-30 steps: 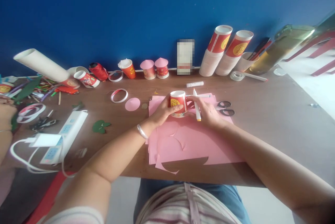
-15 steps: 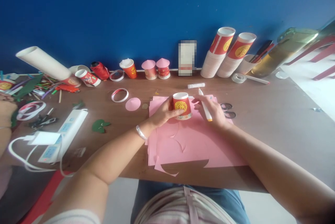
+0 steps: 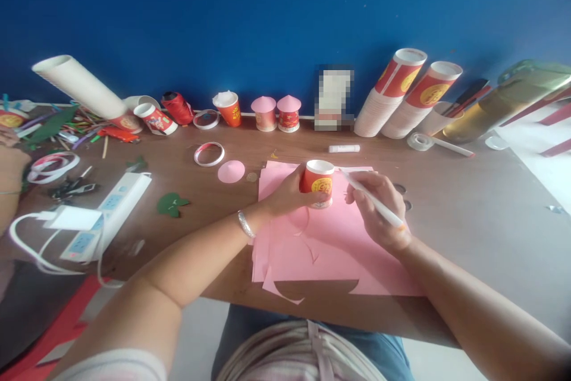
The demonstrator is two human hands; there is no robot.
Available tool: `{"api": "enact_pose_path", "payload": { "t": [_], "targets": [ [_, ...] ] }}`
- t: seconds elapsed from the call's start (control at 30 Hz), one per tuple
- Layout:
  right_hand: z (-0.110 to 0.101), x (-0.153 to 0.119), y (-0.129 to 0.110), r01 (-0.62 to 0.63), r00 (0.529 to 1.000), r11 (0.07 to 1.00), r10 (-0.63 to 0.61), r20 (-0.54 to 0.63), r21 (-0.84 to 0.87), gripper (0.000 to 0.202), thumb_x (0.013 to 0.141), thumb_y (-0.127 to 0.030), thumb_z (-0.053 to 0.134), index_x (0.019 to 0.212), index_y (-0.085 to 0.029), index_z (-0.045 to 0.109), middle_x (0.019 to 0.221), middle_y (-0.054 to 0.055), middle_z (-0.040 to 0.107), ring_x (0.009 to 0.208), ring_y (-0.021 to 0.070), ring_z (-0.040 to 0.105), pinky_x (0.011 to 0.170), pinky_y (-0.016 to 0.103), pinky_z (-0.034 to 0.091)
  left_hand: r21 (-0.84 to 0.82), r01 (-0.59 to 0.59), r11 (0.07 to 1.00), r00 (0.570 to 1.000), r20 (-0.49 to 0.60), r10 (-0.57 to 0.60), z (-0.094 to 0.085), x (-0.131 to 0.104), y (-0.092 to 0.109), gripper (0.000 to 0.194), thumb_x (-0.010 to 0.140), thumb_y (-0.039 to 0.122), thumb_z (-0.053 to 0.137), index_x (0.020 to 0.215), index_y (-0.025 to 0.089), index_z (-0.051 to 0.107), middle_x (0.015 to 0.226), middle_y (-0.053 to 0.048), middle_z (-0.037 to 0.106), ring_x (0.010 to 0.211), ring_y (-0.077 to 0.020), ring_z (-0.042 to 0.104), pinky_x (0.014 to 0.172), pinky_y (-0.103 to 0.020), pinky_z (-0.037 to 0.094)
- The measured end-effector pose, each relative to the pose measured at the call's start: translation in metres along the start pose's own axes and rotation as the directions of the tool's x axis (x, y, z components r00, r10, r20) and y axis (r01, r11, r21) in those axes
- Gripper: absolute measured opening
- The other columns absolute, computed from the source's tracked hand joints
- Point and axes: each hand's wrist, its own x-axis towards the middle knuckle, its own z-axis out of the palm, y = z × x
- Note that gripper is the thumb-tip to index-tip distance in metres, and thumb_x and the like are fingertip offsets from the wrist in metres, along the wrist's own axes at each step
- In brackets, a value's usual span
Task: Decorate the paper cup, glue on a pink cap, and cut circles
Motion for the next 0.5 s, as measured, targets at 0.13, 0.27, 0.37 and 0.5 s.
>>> {"api": "enact_pose_path", "payload": {
  "t": [0.13,0.27,0.37,0.5],
  "targets": [
    [-0.001,0.0,-0.01,0.023,0.999,1.0,-0.024,-0.04,-0.021,0.005,0.101,-0.031,0.058,0.104,-0.028,0.059,0.077,0.0,0.069,0.071,0.0199,0.069,0.065,0.037,0.056,0.038,-0.027,0.999,1.0,-0.006,0.027,-0.001,0.001,-0.002,0.06,0.076,0.042,0.088,0.125,0.02,0.061,0.115,-0.012,0.068,0.103,-0.0266,0.065,0.08,-0.037,0.054],
    [-0.009,0.011,-0.03,0.117,0.993,0.992,-0.118,-0.006,-0.052,0.004,0.1,-0.029,0.057,0.102,-0.029,0.06,0.078,0.002,0.069,0.067,0.0209,0.068,0.063,0.04,0.055,0.021,-0.065,0.998,0.998,0.011,0.065,-0.001,0.0,-0.003,0.061,0.076,0.042,0.088,0.125,0.021,0.059,0.112,-0.01,0.067,0.101,-0.0249,0.065,0.079,-0.036,0.054],
    [-0.006,0.019,-0.035,0.104,0.991,0.992,-0.109,0.071,0.071,0.005,0.1,-0.032,0.06,0.101,-0.027,0.061,0.079,0.002,0.069,0.068,0.0208,0.068,0.063,0.04,0.055,-0.058,-0.045,0.997,0.999,-0.002,0.045,0.0,0.0,-0.003,0.062,0.076,0.041,0.089,0.126,0.021,0.057,0.113,-0.009,0.066,0.102,-0.024,0.065,0.078,-0.035,0.054],
    [0.011,0.023,-0.024,-0.119,0.992,0.897,0.087,0.093,0.426,0.013,0.101,-0.039,0.061,0.1,-0.025,0.061,0.076,0.0,0.067,0.068,0.0191,0.068,0.064,0.038,0.057,-0.187,0.008,0.982,1.0,0.006,-0.007,0.001,0.0,-0.002,0.06,0.075,0.036,0.09,0.122,0.021,0.057,0.113,-0.009,0.068,0.103,-0.0231,0.066,0.082,-0.036,0.055]
  ]
}}
